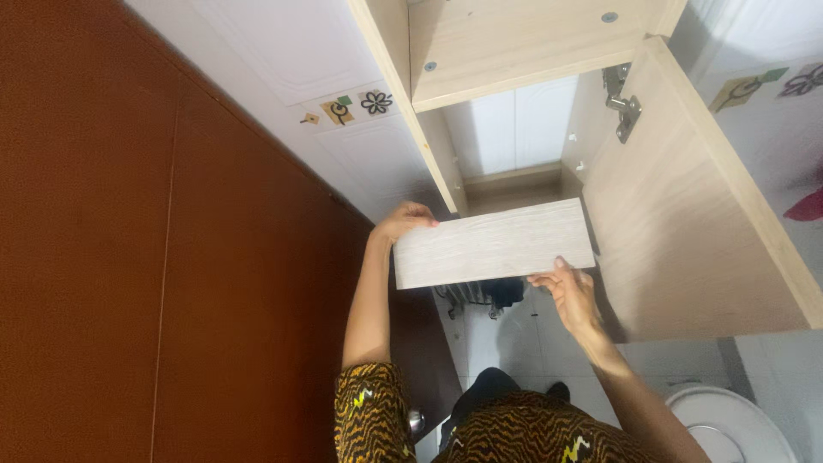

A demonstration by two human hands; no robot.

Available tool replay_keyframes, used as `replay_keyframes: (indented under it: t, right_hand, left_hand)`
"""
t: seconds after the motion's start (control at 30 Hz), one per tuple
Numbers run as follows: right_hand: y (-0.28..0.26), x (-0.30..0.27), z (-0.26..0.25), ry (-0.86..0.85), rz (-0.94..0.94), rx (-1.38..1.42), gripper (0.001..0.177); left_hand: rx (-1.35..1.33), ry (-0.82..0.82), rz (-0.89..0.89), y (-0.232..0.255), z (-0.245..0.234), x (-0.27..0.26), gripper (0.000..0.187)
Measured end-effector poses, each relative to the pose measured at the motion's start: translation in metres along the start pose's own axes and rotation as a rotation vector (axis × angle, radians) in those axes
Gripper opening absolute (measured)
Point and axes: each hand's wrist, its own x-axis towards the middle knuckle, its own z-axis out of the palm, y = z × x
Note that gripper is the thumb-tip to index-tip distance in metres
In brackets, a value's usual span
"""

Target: The person assembles a wall-mounted cabinet by threading a white string through the top frame, then retrieves a wooden panel from a blue basin and inserts it into the cabinet as a shelf. The person handles the panel and string by hand without visible tools.

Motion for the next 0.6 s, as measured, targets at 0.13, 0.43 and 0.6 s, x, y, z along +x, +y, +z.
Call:
replay_keyframes:
  t: [0.13, 0.43, 0.6]
  right_hand:
    - [-0.011, 0.001, 0.007, 0.056, -0.014, 0.059, 0.037]
    - [-0.015, 0.007, 0.027, 0.146, -0.063, 0.136, 0.032]
    - [-0.01, 0.006, 0.032, 0.162, -0.104, 0.185, 0.031]
  left_hand:
    - [-0.002, 0.001, -0.008, 0.002, 0.005, 0.012, 0.023]
    - [0.293, 0.112, 0.012, 0.036, 0.009, 0.01, 0.039]
    - [0.937, 0.629, 0.461, 0.079, 0.029, -0.029, 0.064]
